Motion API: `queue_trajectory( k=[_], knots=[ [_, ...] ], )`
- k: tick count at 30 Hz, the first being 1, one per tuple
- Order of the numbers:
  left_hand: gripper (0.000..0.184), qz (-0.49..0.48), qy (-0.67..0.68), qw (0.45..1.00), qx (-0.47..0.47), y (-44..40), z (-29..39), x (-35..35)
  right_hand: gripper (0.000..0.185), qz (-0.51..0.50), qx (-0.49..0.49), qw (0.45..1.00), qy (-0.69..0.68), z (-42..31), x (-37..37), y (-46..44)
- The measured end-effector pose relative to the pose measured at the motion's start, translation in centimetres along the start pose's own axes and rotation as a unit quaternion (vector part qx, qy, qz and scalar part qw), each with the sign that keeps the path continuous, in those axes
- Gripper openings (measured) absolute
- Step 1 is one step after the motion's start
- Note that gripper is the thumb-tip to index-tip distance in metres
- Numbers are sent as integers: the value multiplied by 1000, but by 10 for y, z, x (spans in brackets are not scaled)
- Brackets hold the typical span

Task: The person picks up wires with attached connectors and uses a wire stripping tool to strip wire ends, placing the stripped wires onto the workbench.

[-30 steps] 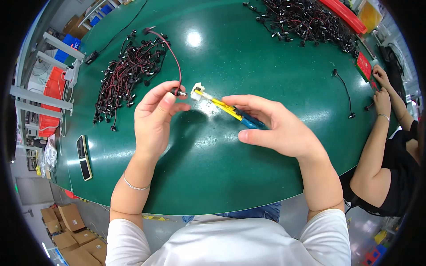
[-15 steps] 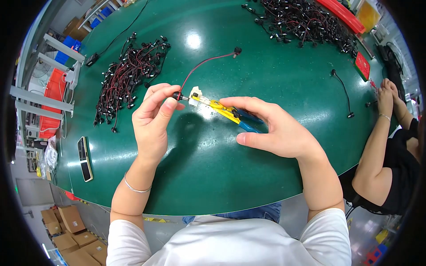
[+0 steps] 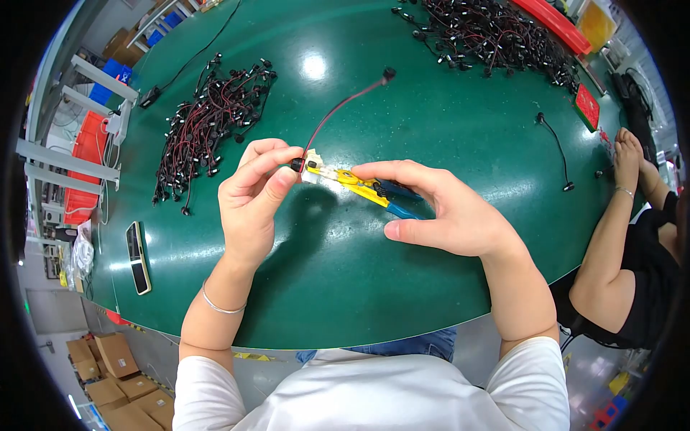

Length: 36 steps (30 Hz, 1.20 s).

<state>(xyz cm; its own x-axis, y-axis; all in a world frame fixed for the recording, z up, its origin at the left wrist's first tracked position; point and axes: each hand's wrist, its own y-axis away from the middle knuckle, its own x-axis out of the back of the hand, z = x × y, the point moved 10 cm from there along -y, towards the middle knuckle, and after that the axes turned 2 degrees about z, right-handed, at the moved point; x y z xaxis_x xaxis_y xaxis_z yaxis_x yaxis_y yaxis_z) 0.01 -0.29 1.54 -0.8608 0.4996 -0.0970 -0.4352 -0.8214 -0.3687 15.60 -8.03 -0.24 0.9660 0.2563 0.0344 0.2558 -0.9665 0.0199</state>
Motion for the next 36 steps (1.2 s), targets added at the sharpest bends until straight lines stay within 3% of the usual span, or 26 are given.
queue_trajectory(
  k=[9, 21, 28, 30, 33, 36],
  knots=[
    [21, 2, 27, 999, -17, 1, 2, -1, 67, -14, 3, 996, -90, 4, -7, 0],
    [22, -21, 44, 999, 11, 1, -5, -1, 63, -5, -5, 1000, 19, 5, -2, 0],
    [21, -42, 9, 999, -18, -1, -1, -4, 61, 1, -23, 1000, 1, 3, -3, 1],
    [20, -28, 2, 999, -21, -2, -3, 1, 61, 0, -15, 1000, -2, 1, -3, 0],
    [20, -11, -4, 1000, -18, -9, -2, 11, 60, 16, -7, 993, 114, -4, 0, 1],
    [20, 124, -130, 979, -93, -21, 23, 68, 60, -10, 9, 986, 164, -4, -7, 2]
  ],
)
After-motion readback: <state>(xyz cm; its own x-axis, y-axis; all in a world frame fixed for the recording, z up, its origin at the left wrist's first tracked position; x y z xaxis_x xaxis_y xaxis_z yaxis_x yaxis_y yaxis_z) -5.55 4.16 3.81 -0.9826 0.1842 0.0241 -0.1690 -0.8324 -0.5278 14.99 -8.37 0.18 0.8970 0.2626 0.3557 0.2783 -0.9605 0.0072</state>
